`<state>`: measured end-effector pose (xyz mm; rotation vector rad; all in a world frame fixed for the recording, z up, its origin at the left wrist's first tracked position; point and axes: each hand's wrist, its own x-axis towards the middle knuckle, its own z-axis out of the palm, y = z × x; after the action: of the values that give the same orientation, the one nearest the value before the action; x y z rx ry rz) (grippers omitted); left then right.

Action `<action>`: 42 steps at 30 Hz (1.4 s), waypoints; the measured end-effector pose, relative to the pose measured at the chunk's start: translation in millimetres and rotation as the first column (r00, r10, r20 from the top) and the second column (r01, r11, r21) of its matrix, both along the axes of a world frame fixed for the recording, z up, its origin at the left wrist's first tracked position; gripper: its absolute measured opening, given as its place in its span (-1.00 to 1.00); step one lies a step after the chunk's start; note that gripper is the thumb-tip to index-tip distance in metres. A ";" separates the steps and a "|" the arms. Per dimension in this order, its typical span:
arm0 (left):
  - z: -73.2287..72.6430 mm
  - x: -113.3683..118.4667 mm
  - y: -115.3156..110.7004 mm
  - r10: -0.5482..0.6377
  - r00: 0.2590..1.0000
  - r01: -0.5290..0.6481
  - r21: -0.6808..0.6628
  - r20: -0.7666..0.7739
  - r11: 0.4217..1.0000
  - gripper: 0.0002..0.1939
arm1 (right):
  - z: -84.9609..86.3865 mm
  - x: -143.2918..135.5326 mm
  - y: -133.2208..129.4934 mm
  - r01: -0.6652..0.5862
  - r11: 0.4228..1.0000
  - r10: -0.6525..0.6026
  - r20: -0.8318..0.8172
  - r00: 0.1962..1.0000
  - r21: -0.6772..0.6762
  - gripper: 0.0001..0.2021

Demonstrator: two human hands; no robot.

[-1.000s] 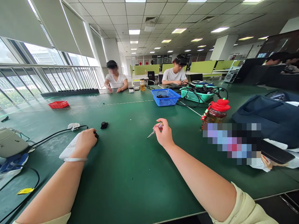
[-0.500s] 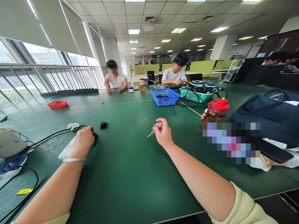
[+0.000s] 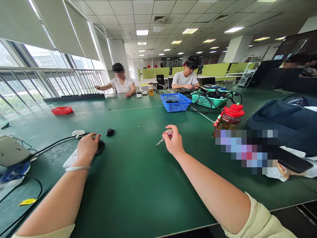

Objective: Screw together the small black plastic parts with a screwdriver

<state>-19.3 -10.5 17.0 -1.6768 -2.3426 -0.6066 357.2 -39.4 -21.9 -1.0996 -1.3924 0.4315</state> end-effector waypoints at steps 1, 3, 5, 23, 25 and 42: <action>0.1 0.1 -0.1 0.007 1.000 -0.007 -0.021 -0.013 1.000 -0.48 | 0.2 -0.2 -0.2 -0.002 1.000 0.002 -0.001 1.000 -0.003 -0.78; 0.8 0.6 -0.4 0.014 0.999 -0.017 -0.069 -0.050 0.997 -0.46 | 0.7 -0.6 -1.0 -0.003 1.000 0.003 -0.004 1.000 -0.009 -0.77; 1.8 1.7 -0.6 0.015 0.995 -0.025 -0.109 -0.094 0.994 -0.44 | 1.2 -0.9 -1.8 0.002 1.000 -0.002 -0.006 1.000 -0.016 -0.77; 3.4 6.2 -0.5 0.067 0.975 -0.108 -0.189 -0.213 0.976 -0.31 | 1.2 -1.1 -2.6 0.007 1.000 -0.007 -0.008 1.000 -0.022 -0.78; 2.6 5.5 -0.6 0.065 0.974 -0.105 -0.178 -0.217 0.978 -0.30 | 1.3 -1.1 -2.5 0.006 1.000 -0.006 -0.012 1.000 -0.022 -0.78; 2.5 7.3 0.9 0.027 0.977 -0.080 -0.250 -0.212 0.965 -0.32 | 2.9 -0.7 -3.5 0.004 1.000 -0.004 -0.010 1.000 -0.021 -0.77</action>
<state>-12.1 -9.6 19.5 -1.6775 -2.3850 -0.1119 356.5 -42.9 -19.0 -1.1157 -1.3796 0.4485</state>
